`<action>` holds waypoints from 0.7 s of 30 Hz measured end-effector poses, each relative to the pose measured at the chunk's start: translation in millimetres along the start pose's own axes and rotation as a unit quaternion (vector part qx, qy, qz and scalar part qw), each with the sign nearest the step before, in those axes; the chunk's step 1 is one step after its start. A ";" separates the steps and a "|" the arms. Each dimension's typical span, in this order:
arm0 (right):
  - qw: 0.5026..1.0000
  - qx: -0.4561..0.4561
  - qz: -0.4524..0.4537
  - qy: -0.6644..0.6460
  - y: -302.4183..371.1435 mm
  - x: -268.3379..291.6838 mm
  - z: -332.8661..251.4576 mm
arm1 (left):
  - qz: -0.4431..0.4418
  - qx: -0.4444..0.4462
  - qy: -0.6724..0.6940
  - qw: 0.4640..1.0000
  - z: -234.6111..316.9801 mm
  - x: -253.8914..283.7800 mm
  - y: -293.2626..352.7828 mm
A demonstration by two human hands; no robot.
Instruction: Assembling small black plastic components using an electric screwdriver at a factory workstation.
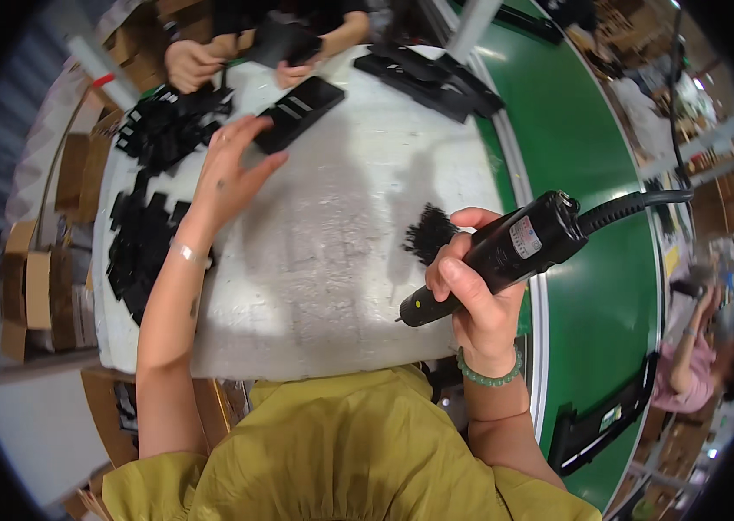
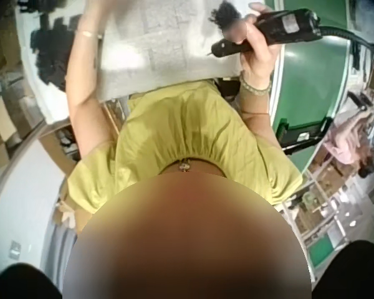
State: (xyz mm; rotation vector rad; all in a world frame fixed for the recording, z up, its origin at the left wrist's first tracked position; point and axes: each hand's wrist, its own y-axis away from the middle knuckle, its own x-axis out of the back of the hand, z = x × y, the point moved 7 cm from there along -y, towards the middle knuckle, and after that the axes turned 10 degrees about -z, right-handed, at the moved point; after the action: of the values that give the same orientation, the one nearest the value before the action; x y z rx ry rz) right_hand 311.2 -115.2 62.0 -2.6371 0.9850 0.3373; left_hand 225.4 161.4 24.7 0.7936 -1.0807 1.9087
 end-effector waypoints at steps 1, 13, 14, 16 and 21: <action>1.000 0.002 0.014 0.001 3.4 7.7 -2.8 | 0.006 0.040 -0.060 0.997 -17.5 -22.2 -15.0; 0.987 0.157 0.039 0.004 -16.3 47.4 -15.4 | -0.064 0.051 0.007 0.997 -4.9 -23.8 -7.7; 0.985 0.167 0.048 0.014 -20.6 52.4 -14.0 | -0.115 0.060 0.041 0.991 23.4 -21.9 0.0; 0.981 0.185 0.036 -0.054 -31.6 53.7 -5.0 | -0.147 0.020 0.104 0.983 61.1 -14.5 34.9; 0.986 0.150 0.073 -0.027 -52.3 53.1 17.5 | -0.309 -0.004 0.153 0.939 101.6 -40.0 109.4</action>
State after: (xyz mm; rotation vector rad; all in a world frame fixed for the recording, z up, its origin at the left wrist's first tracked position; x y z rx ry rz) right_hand 383.2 -102.9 39.2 -2.2819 1.1198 0.2673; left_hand 165.0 22.4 -5.8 0.6952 -0.5540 1.4226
